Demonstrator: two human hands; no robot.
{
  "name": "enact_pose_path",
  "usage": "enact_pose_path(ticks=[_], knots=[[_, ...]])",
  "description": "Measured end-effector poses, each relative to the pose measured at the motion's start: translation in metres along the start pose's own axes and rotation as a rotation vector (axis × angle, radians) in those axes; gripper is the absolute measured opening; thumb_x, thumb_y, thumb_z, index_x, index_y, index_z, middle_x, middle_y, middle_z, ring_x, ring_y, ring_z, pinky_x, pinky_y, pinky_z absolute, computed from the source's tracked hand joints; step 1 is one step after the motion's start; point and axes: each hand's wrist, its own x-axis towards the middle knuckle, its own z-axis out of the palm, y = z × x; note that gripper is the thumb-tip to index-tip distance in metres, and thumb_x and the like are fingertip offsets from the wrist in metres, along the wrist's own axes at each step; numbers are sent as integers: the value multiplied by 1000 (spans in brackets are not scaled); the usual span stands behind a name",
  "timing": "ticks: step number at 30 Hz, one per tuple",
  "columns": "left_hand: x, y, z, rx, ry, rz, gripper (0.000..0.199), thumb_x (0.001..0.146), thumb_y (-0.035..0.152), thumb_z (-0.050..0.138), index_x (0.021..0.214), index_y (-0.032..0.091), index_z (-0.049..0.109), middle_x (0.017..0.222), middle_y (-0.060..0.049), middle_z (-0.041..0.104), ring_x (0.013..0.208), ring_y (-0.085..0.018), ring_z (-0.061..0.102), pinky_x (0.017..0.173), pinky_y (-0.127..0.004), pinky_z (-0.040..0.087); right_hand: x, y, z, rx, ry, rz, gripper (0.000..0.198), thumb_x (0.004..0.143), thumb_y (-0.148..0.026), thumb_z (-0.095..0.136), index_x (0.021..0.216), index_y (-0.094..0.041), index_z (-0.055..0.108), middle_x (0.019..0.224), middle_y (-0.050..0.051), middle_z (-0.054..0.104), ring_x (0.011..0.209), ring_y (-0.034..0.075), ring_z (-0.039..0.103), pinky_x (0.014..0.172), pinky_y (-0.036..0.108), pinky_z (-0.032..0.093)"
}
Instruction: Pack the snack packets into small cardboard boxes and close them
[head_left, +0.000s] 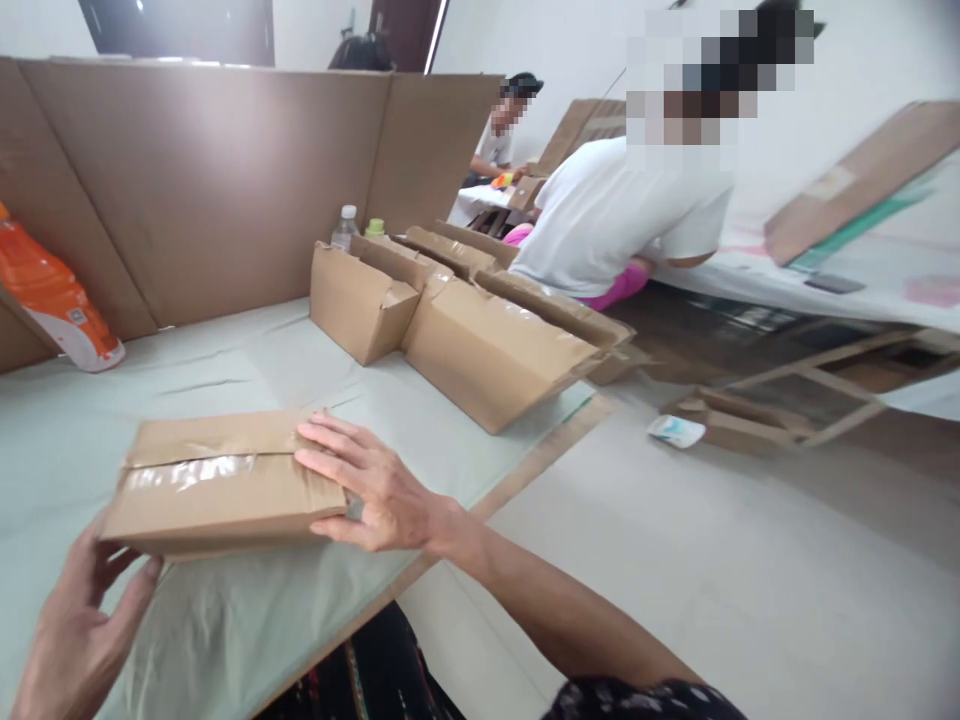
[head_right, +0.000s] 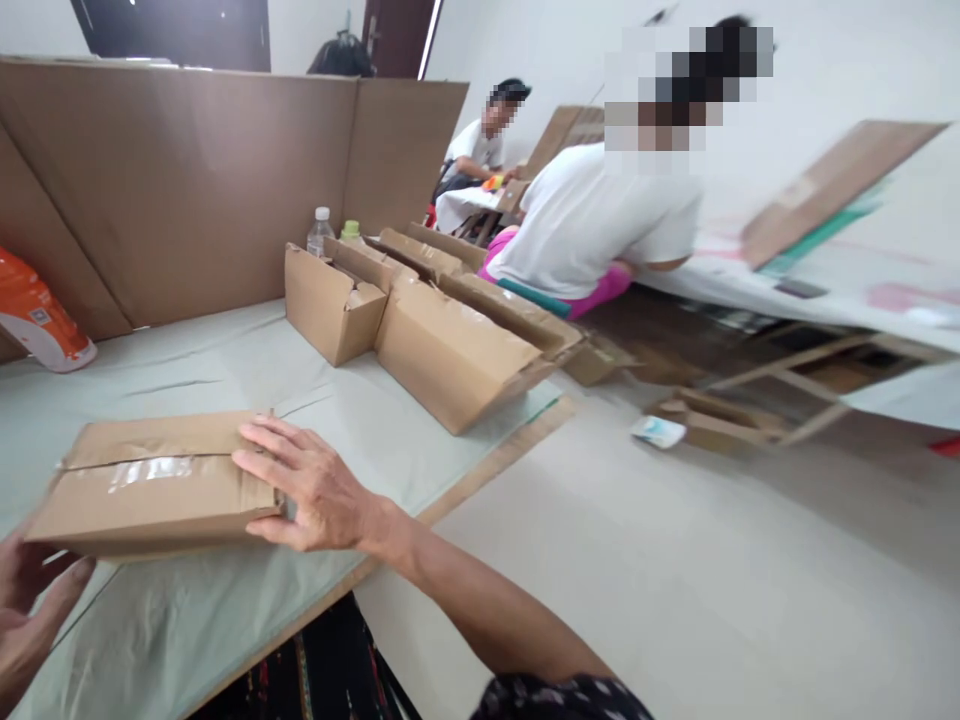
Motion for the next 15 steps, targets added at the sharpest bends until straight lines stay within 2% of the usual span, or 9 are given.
enact_pose_path(ticks=[3, 5, 6, 7, 10, 12, 15], knots=[[40, 43, 48, -191, -170, 66, 72, 96, 56, 61, 160, 31, 39, 150, -14, 64, 128, -38, 72, 110, -61, 61, -37, 4, -36, -121, 54, 124, 63, 99, -44, 66, 153, -15, 52, 154, 21, 60, 153, 34, 49, 117, 54, 52], [71, 67, 94, -296, -361, 212, 82, 96, 50, 59, 164, 19, 26, 164, -24, 48, 144, -39, 60, 121, -60, 51, -66, 5, -59, -245, 113, 236, 63, 98, -40, 69, 154, -17, 52, 153, 20, 61, 150, 35, 52, 117, 56, 52], [86, 78, 119, -314, -415, 249, 87, 94, 47, 60, 166, 16, 21, 167, -25, 44, 148, -38, 56, 122, -59, 49, -79, 5, -69, -322, 143, 291, 63, 97, -39, 70, 154, -19, 53, 152, 20, 62, 148, 36, 54, 117, 57, 52], [99, 88, 144, -319, -444, 272, 93, 92, 45, 63, 167, 15, 18, 169, -26, 40, 151, -39, 51, 124, -58, 47, -90, 6, -77, -406, 169, 343, 63, 97, -39, 71, 153, -19, 54, 150, 20, 63, 145, 36, 56, 116, 57, 52], [119, 113, 208, -266, -485, 328, 103, 87, 40, 70, 169, 11, 15, 177, -27, 20, 165, -42, 22, 133, -63, 29, -109, 16, -89, -651, 212, 484, 59, 97, -43, 70, 148, -17, 58, 144, 20, 66, 137, 38, 61, 112, 57, 54], [114, 120, 232, -206, -525, 375, 99, 88, 39, 70, 169, 11, 20, 178, -26, 17, 167, -41, 16, 135, -62, 24, -109, 29, -89, -755, 206, 583, 56, 97, -45, 67, 144, -14, 61, 144, 22, 66, 135, 40, 62, 110, 58, 55], [89, 111, 234, -96, -589, 441, 88, 90, 36, 68, 167, 13, 31, 177, -25, 23, 165, -40, 25, 133, -60, 32, -95, 54, -80, -830, 171, 753, 56, 96, -45, 64, 141, -12, 61, 148, 24, 63, 137, 41, 59, 106, 59, 55]])
